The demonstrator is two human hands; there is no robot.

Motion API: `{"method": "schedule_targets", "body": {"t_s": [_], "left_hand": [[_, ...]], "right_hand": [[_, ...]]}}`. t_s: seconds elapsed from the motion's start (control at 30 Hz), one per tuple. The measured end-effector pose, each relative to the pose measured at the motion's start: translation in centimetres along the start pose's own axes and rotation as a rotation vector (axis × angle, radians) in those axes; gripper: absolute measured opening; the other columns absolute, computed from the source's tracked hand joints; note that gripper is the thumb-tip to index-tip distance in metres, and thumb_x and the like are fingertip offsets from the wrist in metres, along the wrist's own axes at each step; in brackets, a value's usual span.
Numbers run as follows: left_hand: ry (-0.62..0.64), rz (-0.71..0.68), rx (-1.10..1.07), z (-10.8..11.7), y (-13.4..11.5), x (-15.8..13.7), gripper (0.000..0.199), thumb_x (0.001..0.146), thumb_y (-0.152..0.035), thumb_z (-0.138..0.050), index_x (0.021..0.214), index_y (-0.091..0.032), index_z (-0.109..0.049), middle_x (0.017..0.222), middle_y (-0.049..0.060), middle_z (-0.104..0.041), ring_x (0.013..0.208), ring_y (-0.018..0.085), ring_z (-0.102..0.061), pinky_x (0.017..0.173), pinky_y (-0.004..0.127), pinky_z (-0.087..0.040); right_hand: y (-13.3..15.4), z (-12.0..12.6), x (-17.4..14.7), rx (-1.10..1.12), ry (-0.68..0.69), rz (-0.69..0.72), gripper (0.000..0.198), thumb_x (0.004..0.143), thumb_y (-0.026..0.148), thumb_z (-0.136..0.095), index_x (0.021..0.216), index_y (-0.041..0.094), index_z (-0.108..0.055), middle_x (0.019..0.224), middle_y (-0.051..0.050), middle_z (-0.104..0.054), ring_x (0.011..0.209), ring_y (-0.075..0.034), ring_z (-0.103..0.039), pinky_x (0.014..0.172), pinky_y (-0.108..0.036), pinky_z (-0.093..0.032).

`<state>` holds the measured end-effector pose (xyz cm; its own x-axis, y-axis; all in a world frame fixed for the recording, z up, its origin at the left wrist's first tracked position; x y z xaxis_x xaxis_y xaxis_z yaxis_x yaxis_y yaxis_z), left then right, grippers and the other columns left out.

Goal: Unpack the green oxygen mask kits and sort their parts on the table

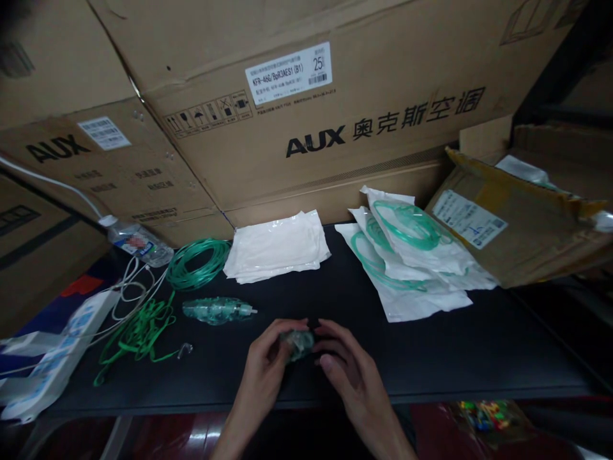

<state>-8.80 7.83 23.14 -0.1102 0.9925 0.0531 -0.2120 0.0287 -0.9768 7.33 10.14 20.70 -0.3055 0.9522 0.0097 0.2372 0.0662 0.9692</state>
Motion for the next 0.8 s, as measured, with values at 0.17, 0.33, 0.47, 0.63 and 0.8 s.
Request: {"method": "schedule_targets", "body": {"t_s": [0.17, 0.33, 0.47, 0.63, 0.8], "left_hand": [[0.092, -0.047, -0.068, -1.8, -0.6, 0.4, 0.020, 0.102, -0.029, -0.057, 0.106, -0.026, -0.076, 0.116, 0.008, -0.077, 0.139, 0.027, -0.051, 0.114, 0.043, -0.042], [0.051, -0.060, -0.011, -0.9, -0.5, 0.5, 0.022, 0.096, -0.025, -0.067, 0.118, -0.028, -0.073, 0.128, 0.007, -0.068, 0.124, 0.024, -0.061, 0.107, 0.037, -0.048], [-0.026, 0.112, -0.049, 1.3, 1.0, -0.5, 0.021, 0.095, -0.039, -0.068, 0.107, -0.024, -0.076, 0.107, 0.006, -0.074, 0.105, 0.023, -0.069, 0.094, 0.032, -0.054], [0.080, 0.178, -0.124, 0.7, 1.2, -1.7, 0.026, 0.095, -0.044, -0.068, 0.108, -0.024, -0.078, 0.106, 0.005, -0.078, 0.103, 0.023, -0.071, 0.095, 0.030, -0.053], [0.066, 0.227, -0.167, 0.4, 1.2, -1.5, 0.024, 0.096, -0.041, -0.067, 0.105, -0.023, -0.080, 0.105, 0.004, -0.079, 0.103, 0.022, -0.071, 0.093, 0.028, -0.052]], "right_hand": [[-1.6, -1.4, -0.1, 0.183, 0.085, -0.180, 0.042, 0.089, 0.049, -0.074, 0.127, 0.029, -0.071, 0.130, -0.012, -0.070, 0.117, -0.029, -0.068, 0.092, -0.042, -0.060], [-2.1, -1.2, -0.3, 0.250, 0.036, -0.228, 0.035, 0.091, 0.047, -0.072, 0.119, 0.026, -0.074, 0.116, -0.010, -0.073, 0.099, -0.025, -0.071, 0.083, -0.038, -0.060], [-1.5, 0.1, 0.0, 0.047, -0.029, -0.193, 0.037, 0.086, 0.046, -0.078, 0.115, 0.025, -0.074, 0.109, -0.008, -0.075, 0.088, -0.022, -0.073, 0.084, -0.037, -0.061], [-0.9, -0.1, 0.3, -0.097, -0.039, -0.160, 0.039, 0.082, 0.046, -0.079, 0.115, 0.025, -0.073, 0.108, -0.008, -0.077, 0.091, -0.023, -0.075, 0.082, -0.034, -0.063], [-0.6, -0.8, 0.1, -0.189, 0.004, -0.152, 0.030, 0.084, 0.042, -0.076, 0.110, 0.026, -0.071, 0.108, -0.005, -0.076, 0.099, -0.023, -0.075, 0.087, -0.031, -0.061]]}}
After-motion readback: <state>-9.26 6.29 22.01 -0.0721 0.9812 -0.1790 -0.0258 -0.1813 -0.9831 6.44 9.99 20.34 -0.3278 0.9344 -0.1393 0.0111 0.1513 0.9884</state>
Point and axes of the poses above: each hand's wrist, its own x-axis towards the middle knuckle, its own z-axis out of the back of the hand, y = z × x, the point moved 9 cm from there along x, towards the middle knuckle
